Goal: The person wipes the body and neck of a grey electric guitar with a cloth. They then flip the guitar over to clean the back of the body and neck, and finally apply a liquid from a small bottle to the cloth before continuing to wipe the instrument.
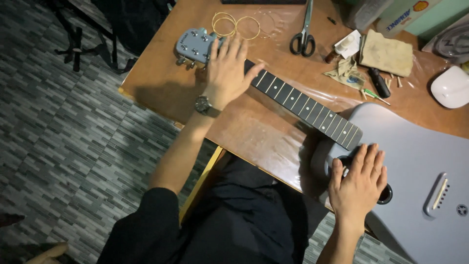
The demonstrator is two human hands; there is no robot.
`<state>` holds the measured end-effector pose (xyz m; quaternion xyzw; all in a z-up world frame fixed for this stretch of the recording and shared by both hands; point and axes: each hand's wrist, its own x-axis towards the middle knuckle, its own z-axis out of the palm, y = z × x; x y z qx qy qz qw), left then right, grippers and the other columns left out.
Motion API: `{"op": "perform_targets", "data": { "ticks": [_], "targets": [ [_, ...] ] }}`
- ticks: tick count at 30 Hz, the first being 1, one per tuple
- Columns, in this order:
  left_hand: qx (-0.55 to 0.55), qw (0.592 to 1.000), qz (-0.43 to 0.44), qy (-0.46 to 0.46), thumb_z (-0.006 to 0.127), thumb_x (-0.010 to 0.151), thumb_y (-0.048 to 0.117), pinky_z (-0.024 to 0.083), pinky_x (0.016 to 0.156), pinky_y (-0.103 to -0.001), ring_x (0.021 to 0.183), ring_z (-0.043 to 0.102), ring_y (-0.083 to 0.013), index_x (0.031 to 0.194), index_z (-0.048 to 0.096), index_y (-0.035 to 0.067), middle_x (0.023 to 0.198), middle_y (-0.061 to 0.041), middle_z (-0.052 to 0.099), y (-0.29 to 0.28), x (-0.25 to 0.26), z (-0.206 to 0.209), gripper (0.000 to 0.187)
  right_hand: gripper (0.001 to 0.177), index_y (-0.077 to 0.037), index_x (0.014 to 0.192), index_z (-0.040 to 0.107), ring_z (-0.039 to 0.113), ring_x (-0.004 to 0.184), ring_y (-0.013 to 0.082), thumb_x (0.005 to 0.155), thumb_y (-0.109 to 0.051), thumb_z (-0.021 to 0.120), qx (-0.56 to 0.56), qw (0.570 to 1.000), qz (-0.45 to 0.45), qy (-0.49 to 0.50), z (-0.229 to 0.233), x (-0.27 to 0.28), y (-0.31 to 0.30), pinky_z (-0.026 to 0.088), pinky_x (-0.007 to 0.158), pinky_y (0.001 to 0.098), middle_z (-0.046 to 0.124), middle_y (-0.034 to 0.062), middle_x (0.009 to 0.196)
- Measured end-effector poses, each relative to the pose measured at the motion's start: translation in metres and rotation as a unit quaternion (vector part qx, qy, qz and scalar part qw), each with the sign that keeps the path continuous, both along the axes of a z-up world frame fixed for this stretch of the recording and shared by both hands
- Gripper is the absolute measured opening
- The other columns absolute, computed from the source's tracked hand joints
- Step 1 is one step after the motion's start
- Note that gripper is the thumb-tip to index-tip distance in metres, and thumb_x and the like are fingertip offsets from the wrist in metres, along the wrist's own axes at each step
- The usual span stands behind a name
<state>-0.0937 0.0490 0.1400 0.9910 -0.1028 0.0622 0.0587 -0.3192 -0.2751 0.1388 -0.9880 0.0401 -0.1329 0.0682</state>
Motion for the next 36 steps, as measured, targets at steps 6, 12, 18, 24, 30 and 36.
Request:
{"op": "perform_targets", "data": {
  "ticks": [6, 12, 18, 24, 30, 36],
  "targets": [
    [-0.043, 0.999, -0.018, 0.02, 0.01, 0.098, 0.075, 0.007, 0.125, -0.054, 0.155, 0.015, -0.0349, 0.16, 0.024, 0.009, 0.167, -0.02, 0.022, -0.057, -0.04, 0.008, 0.092, 0.076, 0.004, 0.163, 0.041, 0.029, 0.156, 0.0391, 0.113, -0.051, 0.029, -0.002, 1.0, -0.011, -0.007, -0.001, -0.001, 0.001, 0.017, 0.123, 0.0502, 0.037, 0.0261, 0.168],
    [-0.085, 0.995, -0.029, -0.032, 0.02, 0.105, 0.059, -0.002, 0.125, -0.061, 0.155, 0.016, -0.0243, 0.155, 0.039, 0.012, 0.166, -0.012, 0.028, -0.041, -0.039, 0.0, 0.071, 0.076, 0.004, 0.162, 0.045, 0.03, 0.156, 0.0384, 0.114, -0.052, 0.03, -0.016, 1.0, -0.004, -0.017, -0.006, -0.002, -0.002, 0.017, 0.122, 0.0504, 0.039, 0.0261, 0.168],
    [-0.038, 0.995, 0.021, -0.089, 0.024, 0.108, 0.06, 0.002, 0.12, -0.069, 0.154, 0.018, -0.0353, 0.157, 0.041, 0.011, 0.165, -0.016, 0.03, 0.023, -0.021, -0.003, 0.072, 0.078, 0.007, 0.16, 0.048, 0.032, 0.155, 0.0408, 0.116, -0.053, 0.028, -0.023, 0.999, -0.002, -0.031, -0.005, -0.004, -0.001, 0.019, 0.122, 0.0531, 0.042, 0.029, 0.166],
    [-0.034, 0.998, -0.013, -0.059, 0.025, 0.109, 0.05, -0.002, 0.122, -0.065, 0.156, 0.012, -0.0317, 0.157, 0.043, 0.009, 0.168, -0.013, 0.022, 0.027, -0.035, -0.005, 0.065, 0.074, 0.006, 0.159, 0.052, 0.037, 0.154, 0.0404, 0.115, -0.051, 0.034, -0.048, 0.998, -0.003, -0.041, -0.009, -0.006, -0.006, 0.02, 0.122, 0.0518, 0.046, 0.0272, 0.165],
    [-0.139, 0.942, -0.131, -0.276, 0.065, 0.091, -0.025, 0.04, 0.123, -0.05, 0.141, 0.052, -0.0358, 0.142, 0.057, -0.006, 0.149, -0.021, 0.054, 0.055, -0.054, -0.032, 0.056, 0.077, 0.005, 0.16, 0.048, 0.034, 0.154, 0.0412, 0.115, -0.054, 0.028, -0.018, 0.999, -0.006, -0.031, -0.007, -0.003, -0.001, 0.018, 0.121, 0.0526, 0.043, 0.0283, 0.166],
    [-0.315, 0.839, -0.039, -0.443, 0.054, 0.102, -0.017, 0.067, 0.066, -0.025, 0.097, 0.081, -0.0222, 0.133, 0.063, 0.002, 0.13, -0.016, 0.07, 0.06, -0.039, -0.03, 0.038, 0.073, 0.005, 0.158, 0.052, 0.039, 0.152, 0.0406, 0.115, -0.051, 0.033, -0.04, 0.998, -0.006, -0.043, -0.008, -0.004, -0.003, 0.023, 0.12, 0.0521, 0.046, 0.0266, 0.165]
  ]
}}
